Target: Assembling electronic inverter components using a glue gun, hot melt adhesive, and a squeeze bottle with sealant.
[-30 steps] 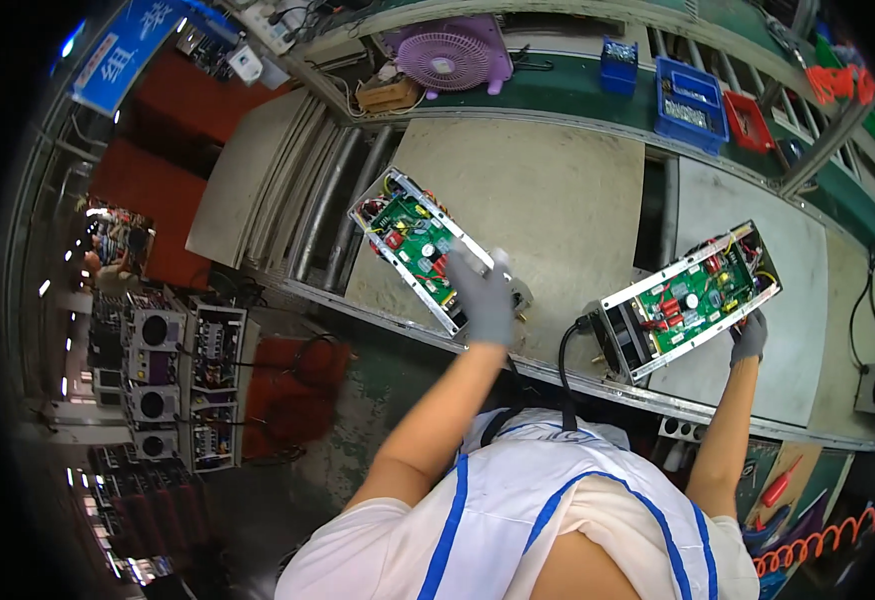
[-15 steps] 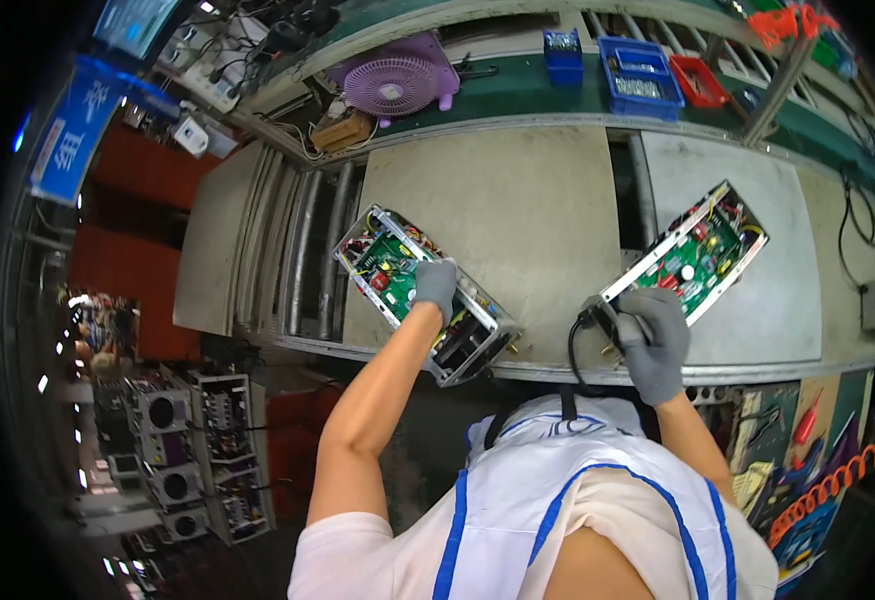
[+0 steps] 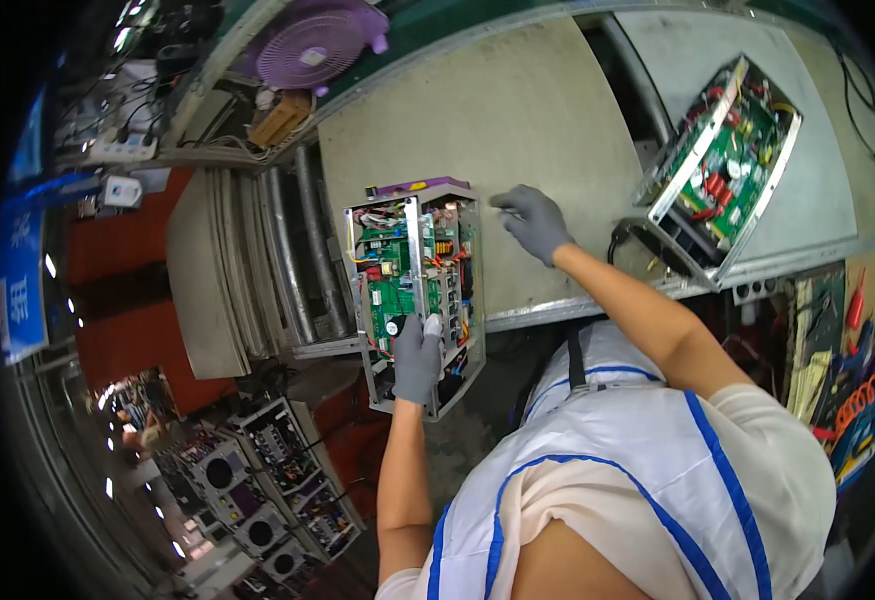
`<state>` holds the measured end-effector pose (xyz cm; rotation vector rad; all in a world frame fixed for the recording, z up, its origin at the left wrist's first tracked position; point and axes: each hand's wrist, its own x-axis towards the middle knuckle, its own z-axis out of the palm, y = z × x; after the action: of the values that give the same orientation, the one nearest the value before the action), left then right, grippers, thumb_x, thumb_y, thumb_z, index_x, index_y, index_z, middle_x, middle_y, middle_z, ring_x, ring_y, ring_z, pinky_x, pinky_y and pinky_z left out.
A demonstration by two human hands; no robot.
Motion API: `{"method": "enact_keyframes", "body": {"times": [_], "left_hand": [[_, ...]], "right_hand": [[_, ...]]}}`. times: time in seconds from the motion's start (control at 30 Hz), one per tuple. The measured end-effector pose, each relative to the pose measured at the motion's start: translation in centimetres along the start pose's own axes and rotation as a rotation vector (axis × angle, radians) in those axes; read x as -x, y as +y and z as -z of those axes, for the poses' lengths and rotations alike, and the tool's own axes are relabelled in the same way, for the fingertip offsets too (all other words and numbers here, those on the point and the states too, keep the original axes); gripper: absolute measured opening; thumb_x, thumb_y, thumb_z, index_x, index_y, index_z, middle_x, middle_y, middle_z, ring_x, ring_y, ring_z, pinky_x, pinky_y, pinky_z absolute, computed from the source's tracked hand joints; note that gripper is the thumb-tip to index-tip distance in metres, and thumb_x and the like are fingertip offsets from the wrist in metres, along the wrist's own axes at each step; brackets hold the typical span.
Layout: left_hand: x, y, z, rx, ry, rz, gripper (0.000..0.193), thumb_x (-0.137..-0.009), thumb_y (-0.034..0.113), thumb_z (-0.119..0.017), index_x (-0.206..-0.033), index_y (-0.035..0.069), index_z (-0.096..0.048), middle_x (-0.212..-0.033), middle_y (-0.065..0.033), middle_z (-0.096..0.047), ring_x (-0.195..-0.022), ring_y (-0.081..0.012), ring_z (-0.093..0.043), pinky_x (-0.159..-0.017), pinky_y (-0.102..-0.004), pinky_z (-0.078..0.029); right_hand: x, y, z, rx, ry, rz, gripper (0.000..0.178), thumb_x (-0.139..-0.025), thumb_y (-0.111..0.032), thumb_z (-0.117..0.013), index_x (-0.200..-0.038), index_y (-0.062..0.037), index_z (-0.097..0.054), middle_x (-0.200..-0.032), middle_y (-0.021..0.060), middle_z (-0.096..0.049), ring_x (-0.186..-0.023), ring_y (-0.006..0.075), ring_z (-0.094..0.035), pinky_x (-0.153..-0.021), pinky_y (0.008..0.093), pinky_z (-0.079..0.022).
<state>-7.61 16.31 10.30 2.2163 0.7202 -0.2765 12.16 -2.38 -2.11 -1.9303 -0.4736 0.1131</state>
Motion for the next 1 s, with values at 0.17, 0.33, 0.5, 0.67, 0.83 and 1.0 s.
{"method": "enact_keyframes", "body": {"times": [0.17, 0.33, 0.5, 0.67, 0.83, 1.0], "left_hand": [[0.2, -0.7, -0.6, 0.066, 0.052, -0.008, 0.024, -0.098, 0.020, -0.058, -0.087, -0.001, -0.051, -0.065, -0.0098, -0.054, -0.058, -0.0169, -0.047, -0.054, -0.0346, -0.039], [0.3, 0.6, -0.9, 0.001, 0.077, -0.116, 0.022, -0.098, 0.017, -0.057, -0.087, 0.000, -0.051, -0.065, -0.0080, -0.053, -0.059, -0.0149, -0.046, -0.054, -0.0329, -0.038], [0.5, 0.6, -0.9, 0.083, 0.061, -0.032, 0.021, -0.099, 0.016, -0.055, -0.087, 0.000, -0.051, -0.065, -0.0051, -0.053, -0.059, -0.0112, -0.046, -0.053, -0.0297, -0.037], [0.6, 1.1, -0.9, 0.105, 0.071, -0.037, 0.022, -0.099, 0.017, -0.056, -0.085, 0.000, -0.051, -0.064, -0.0046, -0.053, -0.056, -0.0114, -0.047, -0.050, -0.0305, -0.037], [0.6, 1.1, -1.0, 0.062, 0.095, -0.095, 0.025, -0.099, 0.018, -0.056, -0.084, 0.000, -0.051, -0.062, -0.0064, -0.051, -0.055, -0.0121, -0.046, -0.050, -0.0316, -0.038], [0.1, -0.9, -1.1, 0.075, 0.095, -0.029, 0.025, -0.098, 0.018, -0.058, -0.083, 0.000, -0.050, -0.062, -0.0093, -0.053, -0.055, -0.0179, -0.047, -0.052, -0.0349, -0.039]], "right_hand": [[-1.4, -2.6, -5.5, -0.185, -0.022, -0.162, 0.020, -0.087, -0.020, -0.066, -0.100, -0.0051, -0.071, -0.086, 0.0090, -0.067, -0.079, 0.0191, -0.064, -0.072, 0.0338, -0.051], [-3.6, -4.1, -8.6, -0.987, -0.017, -0.660, 0.019, -0.088, -0.018, -0.067, -0.098, -0.0023, -0.071, -0.077, 0.0035, -0.067, -0.063, 0.0146, -0.058, -0.063, 0.0289, -0.048], [-3.0, -4.6, -9.3, -1.121, 0.116, -0.580, 0.015, -0.087, -0.013, -0.066, -0.092, 0.0003, -0.071, -0.074, 0.0021, -0.062, -0.062, 0.0088, -0.053, -0.056, 0.0245, -0.042], [-1.5, -3.0, -7.1, -1.013, 0.034, -0.517, 0.011, -0.087, -0.009, -0.065, -0.092, -0.0006, -0.069, -0.078, 0.0023, -0.065, -0.066, 0.0097, -0.058, -0.059, 0.0243, -0.047], [0.0, -1.1, -5.3, -1.168, -0.325, -0.568, 0.014, -0.089, -0.016, -0.064, -0.097, -0.0047, -0.067, -0.079, 0.0021, -0.064, -0.064, 0.0108, -0.062, -0.053, 0.0240, -0.046], [0.5, 0.0, -4.5, -1.042, -0.409, -0.635, 0.020, -0.093, -0.025, -0.062, -0.095, -0.0061, -0.065, -0.075, -0.0001, -0.060, -0.062, 0.0085, -0.057, -0.051, 0.0235, -0.042]]}}
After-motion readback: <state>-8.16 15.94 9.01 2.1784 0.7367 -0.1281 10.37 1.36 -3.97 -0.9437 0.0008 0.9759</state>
